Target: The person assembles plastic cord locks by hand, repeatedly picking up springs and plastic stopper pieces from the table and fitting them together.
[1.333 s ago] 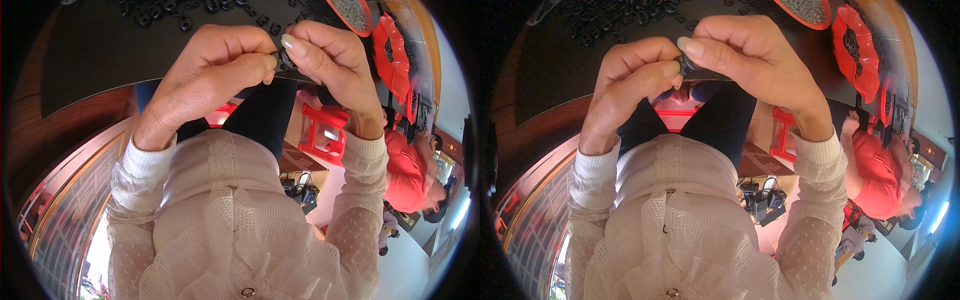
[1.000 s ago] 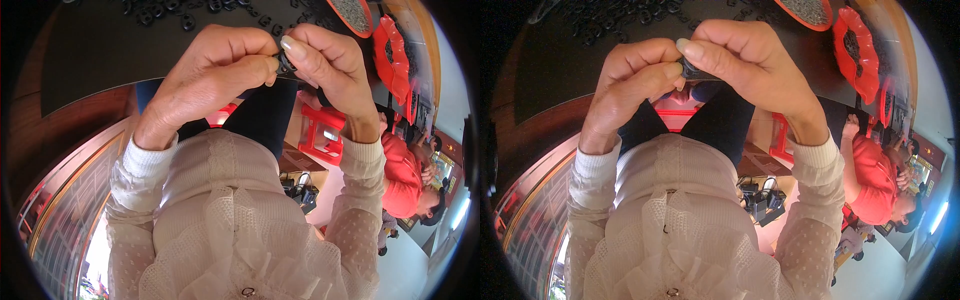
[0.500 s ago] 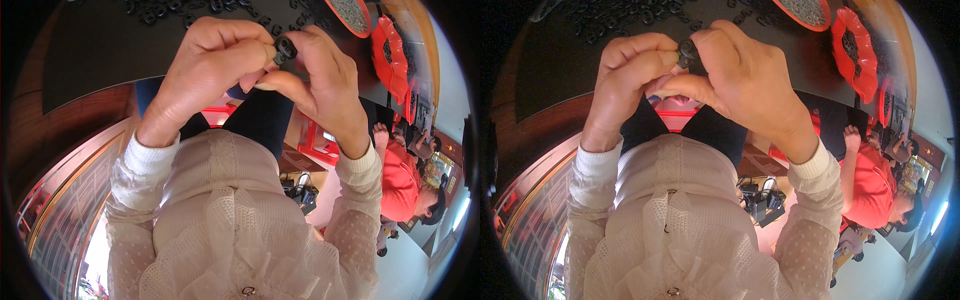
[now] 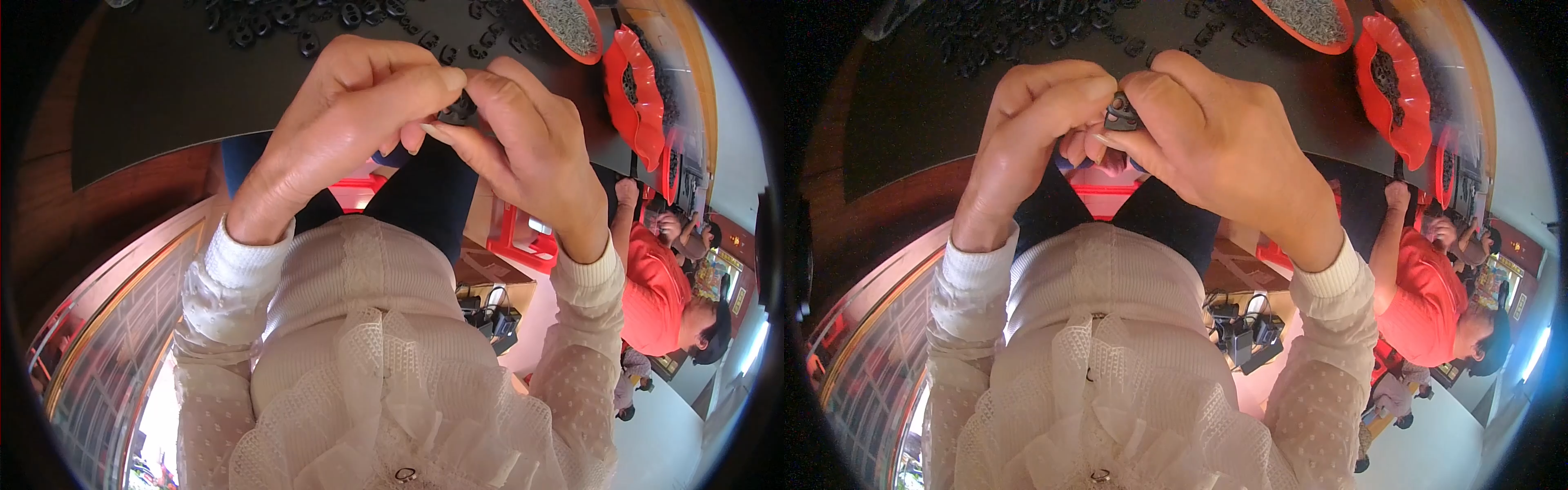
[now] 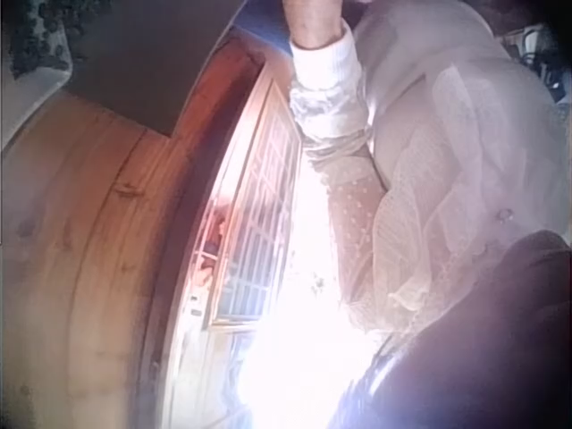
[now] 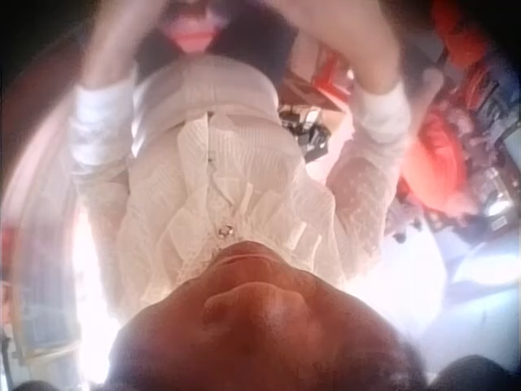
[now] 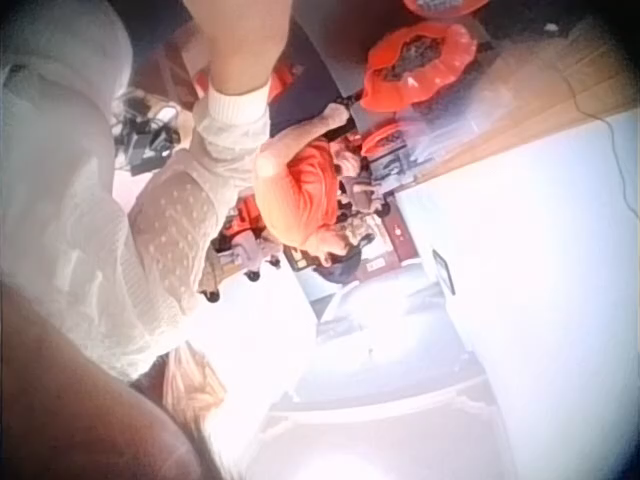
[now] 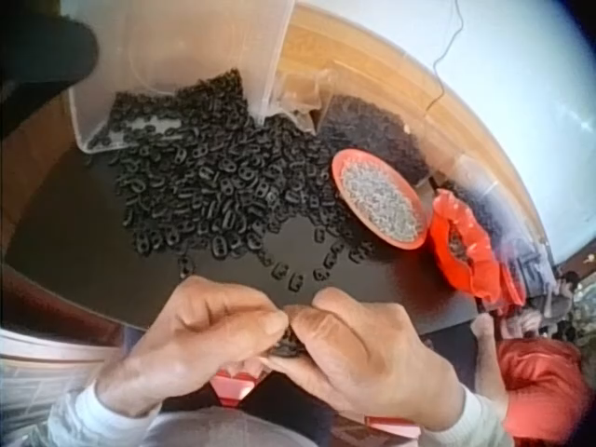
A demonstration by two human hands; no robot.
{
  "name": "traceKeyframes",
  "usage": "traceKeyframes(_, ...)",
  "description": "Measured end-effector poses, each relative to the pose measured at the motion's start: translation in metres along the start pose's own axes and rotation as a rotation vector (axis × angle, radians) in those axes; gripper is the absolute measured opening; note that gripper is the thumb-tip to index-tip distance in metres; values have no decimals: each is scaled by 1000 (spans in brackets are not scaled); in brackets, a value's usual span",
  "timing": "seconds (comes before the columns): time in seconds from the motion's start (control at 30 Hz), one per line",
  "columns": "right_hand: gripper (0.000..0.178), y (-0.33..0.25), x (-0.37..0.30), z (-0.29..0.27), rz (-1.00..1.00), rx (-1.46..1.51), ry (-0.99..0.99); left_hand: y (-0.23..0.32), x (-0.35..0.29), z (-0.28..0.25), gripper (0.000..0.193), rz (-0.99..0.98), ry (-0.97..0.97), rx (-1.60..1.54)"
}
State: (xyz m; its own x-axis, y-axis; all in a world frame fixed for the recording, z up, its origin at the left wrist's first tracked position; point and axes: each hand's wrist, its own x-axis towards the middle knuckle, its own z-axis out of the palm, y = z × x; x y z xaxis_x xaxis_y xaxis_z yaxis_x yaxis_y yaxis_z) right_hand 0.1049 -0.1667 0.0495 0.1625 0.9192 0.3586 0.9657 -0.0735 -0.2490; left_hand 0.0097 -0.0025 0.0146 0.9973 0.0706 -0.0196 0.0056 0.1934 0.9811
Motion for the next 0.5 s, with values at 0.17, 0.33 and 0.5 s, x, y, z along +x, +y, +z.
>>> traceKeyframes(0.17, 34, 3, -2, 6, 22, 28, 70, -1, 2, 0, 23, 22, -21, 70)
traceKeyframes(0.33, 27, -11, -8, 12, 257, 248, 123, -5, 1, -1, 18, 29, 3, 39)
traceKeyframes(0.5, 22, -18, -12, 17, 666, 803, 148, -7, 0, 2, 17, 96, 11, 108)
